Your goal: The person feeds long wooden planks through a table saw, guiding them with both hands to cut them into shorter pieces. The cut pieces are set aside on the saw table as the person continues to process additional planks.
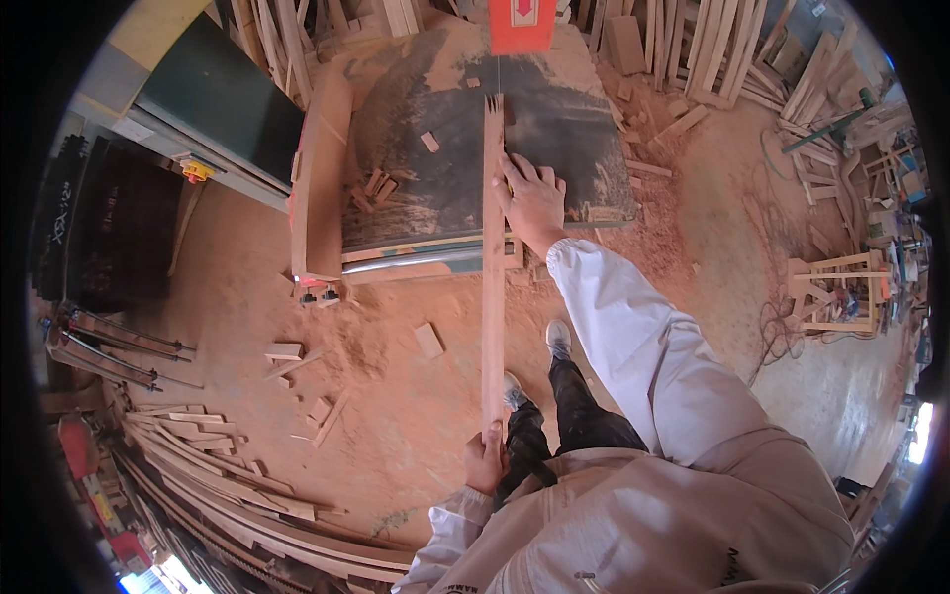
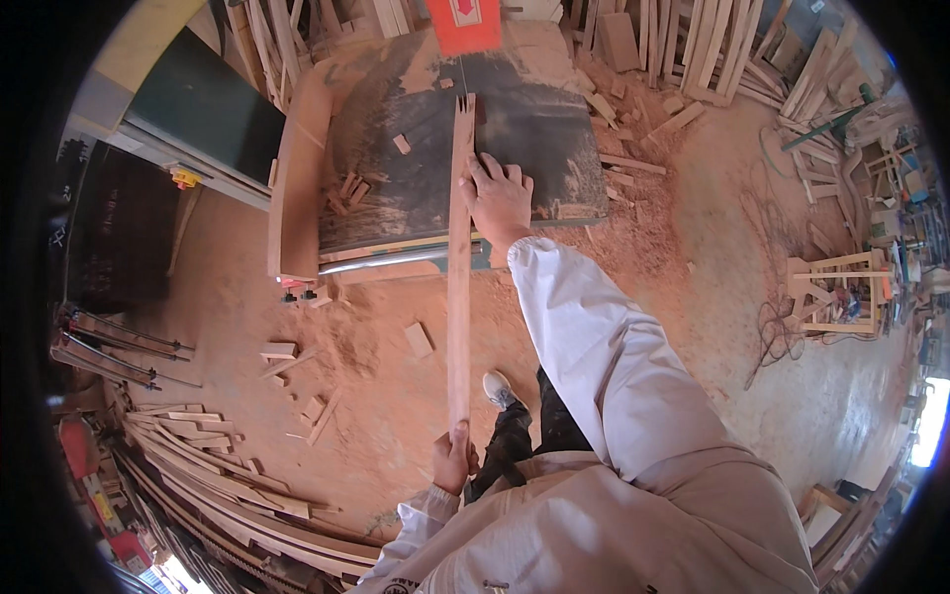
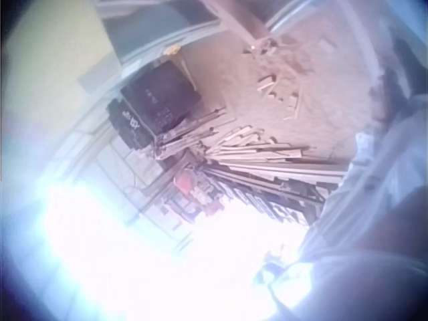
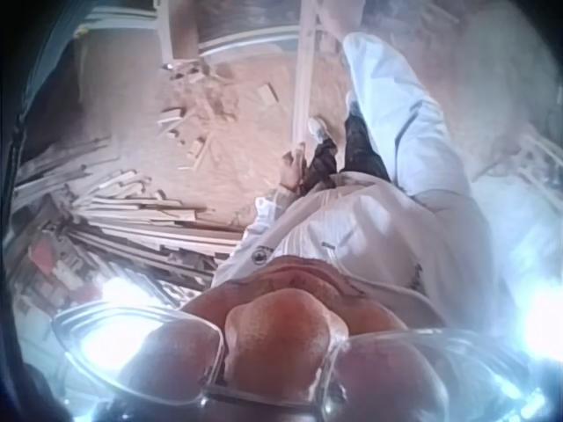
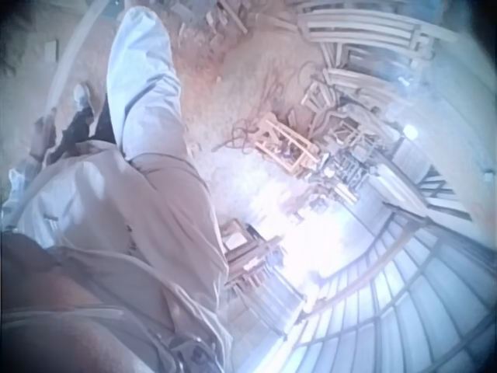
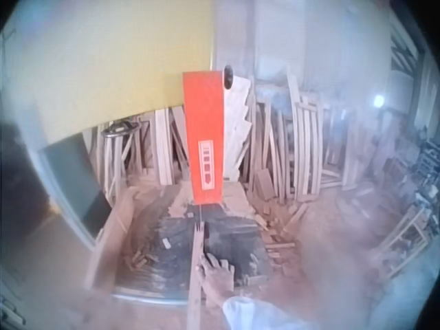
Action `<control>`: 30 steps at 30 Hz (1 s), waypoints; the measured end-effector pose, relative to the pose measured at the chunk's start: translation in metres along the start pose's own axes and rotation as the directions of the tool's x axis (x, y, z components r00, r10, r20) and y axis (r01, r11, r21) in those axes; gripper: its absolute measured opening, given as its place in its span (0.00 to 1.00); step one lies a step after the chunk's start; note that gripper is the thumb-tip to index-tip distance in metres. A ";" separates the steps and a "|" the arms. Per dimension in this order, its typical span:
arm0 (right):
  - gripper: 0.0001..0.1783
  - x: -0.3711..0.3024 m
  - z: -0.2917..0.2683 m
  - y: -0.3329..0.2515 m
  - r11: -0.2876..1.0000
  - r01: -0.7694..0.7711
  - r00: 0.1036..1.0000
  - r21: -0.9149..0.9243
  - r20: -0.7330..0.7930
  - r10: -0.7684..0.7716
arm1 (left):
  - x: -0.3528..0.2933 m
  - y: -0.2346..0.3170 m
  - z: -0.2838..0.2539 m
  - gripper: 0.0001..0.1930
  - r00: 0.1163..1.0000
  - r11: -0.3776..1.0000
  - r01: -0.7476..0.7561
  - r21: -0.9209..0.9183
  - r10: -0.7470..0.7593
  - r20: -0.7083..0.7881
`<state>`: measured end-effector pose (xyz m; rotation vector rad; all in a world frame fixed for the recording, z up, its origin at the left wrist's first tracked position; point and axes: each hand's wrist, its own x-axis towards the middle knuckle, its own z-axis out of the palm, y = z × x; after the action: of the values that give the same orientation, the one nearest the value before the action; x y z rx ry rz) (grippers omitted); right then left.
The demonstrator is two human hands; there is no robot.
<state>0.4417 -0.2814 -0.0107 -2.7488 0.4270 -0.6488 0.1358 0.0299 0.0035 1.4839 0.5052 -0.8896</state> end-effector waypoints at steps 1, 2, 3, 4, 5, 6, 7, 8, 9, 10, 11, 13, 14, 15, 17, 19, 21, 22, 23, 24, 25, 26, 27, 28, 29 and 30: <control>0.26 0.000 -0.001 -0.001 1.000 -0.008 1.000 0.004 0.013 0.008 | 0.001 -0.001 -0.001 0.31 1.000 1.000 -0.002 -0.014 0.002 -0.001; 0.26 0.000 -0.002 -0.002 1.000 -0.016 0.999 0.005 0.027 0.016 | 0.001 -0.001 -0.001 0.30 1.000 1.000 -0.003 -0.029 0.003 0.000; 0.26 -0.001 -0.002 -0.002 1.000 -0.010 1.000 0.006 0.018 0.010 | 0.001 -0.001 -0.001 0.30 1.000 0.999 -0.003 -0.044 0.004 0.001; 0.25 -0.001 -0.003 -0.003 1.000 -0.004 1.000 0.007 0.009 0.004 | 0.000 -0.002 -0.001 0.30 1.000 0.999 0.003 -0.048 -0.003 -0.002; 0.25 -0.001 -0.003 -0.003 1.000 0.003 1.000 0.008 -0.003 -0.003 | 0.000 -0.002 0.000 0.30 1.000 0.999 0.007 -0.051 -0.007 -0.004; 0.25 -0.003 -0.003 -0.002 1.000 0.010 1.000 0.008 -0.010 -0.010 | 0.000 -0.003 0.000 0.30 1.000 0.998 0.011 -0.054 -0.011 -0.007; 0.26 -0.007 -0.003 -0.002 1.000 0.017 1.000 0.008 -0.017 -0.017 | -0.001 -0.006 -0.001 0.30 1.000 1.000 -0.008 -0.030 0.008 -0.012; 0.26 -0.011 -0.004 -0.002 1.000 0.026 0.999 0.007 -0.021 -0.026 | -0.002 -0.014 -0.004 0.30 1.000 1.000 -0.024 -0.008 0.024 -0.018; 0.26 -0.017 -0.004 -0.002 0.999 0.036 0.999 0.038 -0.021 -0.035 | -0.006 -0.021 -0.007 0.31 0.999 0.999 -0.038 0.015 0.038 -0.021; 0.27 -0.024 -0.005 -0.003 0.997 0.046 0.999 0.068 -0.022 -0.044 | -0.010 -0.028 -0.012 0.31 0.999 0.999 -0.042 0.022 0.042 -0.005; 0.27 -0.031 -0.006 -0.004 0.994 0.056 0.998 0.098 -0.023 -0.054 | -0.016 -0.035 -0.017 0.32 0.999 0.999 -0.045 0.028 0.045 0.010; 0.28 -0.049 -0.008 -0.003 0.994 0.078 0.997 0.075 -0.026 -0.077 | -0.027 -0.048 -0.024 0.32 0.999 0.998 -0.039 0.052 0.038 0.022; 0.28 -0.057 -0.011 -0.003 0.994 0.089 0.996 0.062 -0.027 -0.087 | -0.033 -0.056 -0.028 0.32 1.000 0.997 -0.027 0.070 0.025 0.017; 0.28 -0.065 -0.016 -0.006 0.992 0.073 0.997 0.101 0.016 -0.075 | -0.041 -0.065 -0.031 0.32 1.000 0.996 -0.011 0.084 0.010 0.008; 0.28 -0.076 -0.021 -0.007 0.990 0.094 0.995 0.107 0.034 -0.098 | -0.052 -0.081 -0.031 0.33 0.998 0.982 -0.064 0.178 0.065 0.004; 0.29 -0.078 -0.024 -0.001 0.984 0.114 0.992 0.134 0.045 -0.121 | -0.054 -0.091 -0.025 0.33 0.998 0.980 -0.064 0.187 0.060 0.027; 0.29 -0.073 -0.025 0.005 0.973 0.136 0.987 0.188 0.054 -0.149 | -0.057 -0.088 -0.012 0.34 0.998 0.994 -0.005 0.108 -0.002 0.070; 0.30 -0.070 -0.025 0.007 0.969 0.138 0.987 0.203 0.055 -0.152 | -0.057 -0.090 -0.005 0.34 0.996 0.995 0.014 0.101 -0.023 0.089; 0.30 -0.067 -0.025 0.010 0.967 0.138 0.987 0.216 0.056 -0.154 | -0.056 -0.090 0.003 0.34 0.993 0.995 0.033 0.095 -0.043 0.111; 0.30 -0.066 -0.026 0.013 0.964 0.139 0.986 0.228 0.056 -0.156 | -0.054 -0.089 0.009 0.34 0.989 0.995 0.052 0.090 -0.064 0.133; 0.30 -0.065 -0.026 0.015 0.965 0.138 0.986 0.225 0.057 -0.154 | -0.054 -0.087 0.011 0.31 0.981 0.989 0.082 0.125 -0.103 0.166; 0.31 -0.064 -0.026 0.016 0.965 0.136 0.986 0.223 0.060 -0.153 | -0.058 -0.078 0.020 0.30 0.977 0.993 0.088 0.082 -0.102 0.187; 0.31 -0.064 -0.026 0.016 0.965 0.135 0.986 0.224 0.065 -0.153 | -0.063 -0.068 0.031 0.29 0.974 0.995 0.096 0.037 -0.101 0.203; 0.31 -0.063 -0.027 0.017 0.964 0.143 0.984 0.224 0.074 -0.163 | -0.065 -0.064 0.039 0.28 0.971 0.995 0.104 -0.009 -0.100 0.218; 0.31 -0.061 -0.028 0.019 0.963 0.149 0.982 0.223 0.082 -0.171 | -0.064 -0.066 0.043 0.26 0.965 0.995 0.098 -0.026 -0.089 0.247; 0.31 -0.059 -0.029 0.021 0.962 0.155 0.980 0.223 0.091 -0.179 | -0.064 -0.068 0.046 0.26 0.968 0.996 0.085 -0.024 -0.076 0.238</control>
<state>0.3733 -0.2864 -0.0162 -2.6148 0.0926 -0.5429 0.0347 0.0066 0.0134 1.3121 0.4038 -1.1011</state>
